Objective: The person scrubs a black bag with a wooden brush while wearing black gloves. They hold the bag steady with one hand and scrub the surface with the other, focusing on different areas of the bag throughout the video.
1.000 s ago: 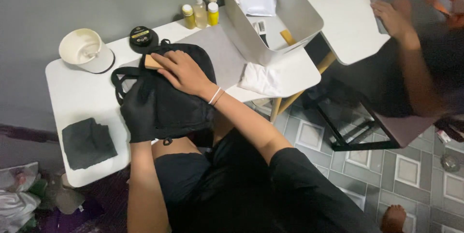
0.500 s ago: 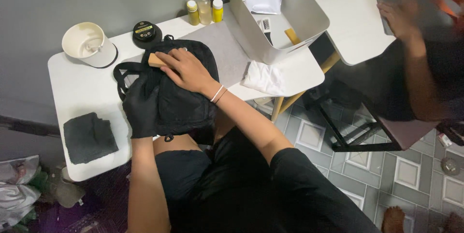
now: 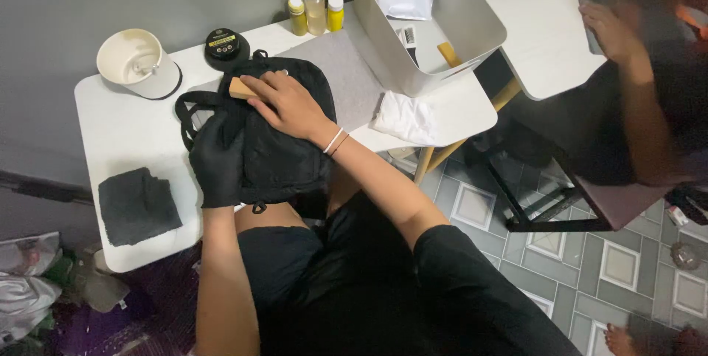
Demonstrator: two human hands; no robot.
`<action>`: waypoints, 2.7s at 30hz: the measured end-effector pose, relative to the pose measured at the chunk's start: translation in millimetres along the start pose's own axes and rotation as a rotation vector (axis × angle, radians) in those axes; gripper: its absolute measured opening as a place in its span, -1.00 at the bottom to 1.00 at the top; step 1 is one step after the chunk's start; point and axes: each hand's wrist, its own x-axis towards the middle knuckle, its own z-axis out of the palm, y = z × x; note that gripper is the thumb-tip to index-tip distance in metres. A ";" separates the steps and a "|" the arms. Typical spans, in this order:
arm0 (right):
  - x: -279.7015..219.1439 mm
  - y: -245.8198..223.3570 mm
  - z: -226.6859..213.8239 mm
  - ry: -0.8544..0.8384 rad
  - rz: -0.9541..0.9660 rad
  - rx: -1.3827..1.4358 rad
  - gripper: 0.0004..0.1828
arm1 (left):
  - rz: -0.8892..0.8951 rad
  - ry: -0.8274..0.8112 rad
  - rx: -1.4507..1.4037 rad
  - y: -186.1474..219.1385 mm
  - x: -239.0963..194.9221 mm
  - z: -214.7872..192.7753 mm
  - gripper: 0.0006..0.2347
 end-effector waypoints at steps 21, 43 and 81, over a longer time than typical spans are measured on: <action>0.8 -4.9 -3.7 -0.012 0.019 0.027 -0.62 | 0.018 0.050 -0.015 -26.0 -5.3 8.3 -0.75; -0.6 3.3 1.6 -0.013 -0.012 0.055 -0.61 | -0.016 0.015 -0.015 -14.9 -1.9 1.0 -0.78; 1.7 -2.5 -6.4 -0.017 0.001 0.277 -0.61 | -0.063 0.009 0.051 -7.8 -1.5 4.6 -0.53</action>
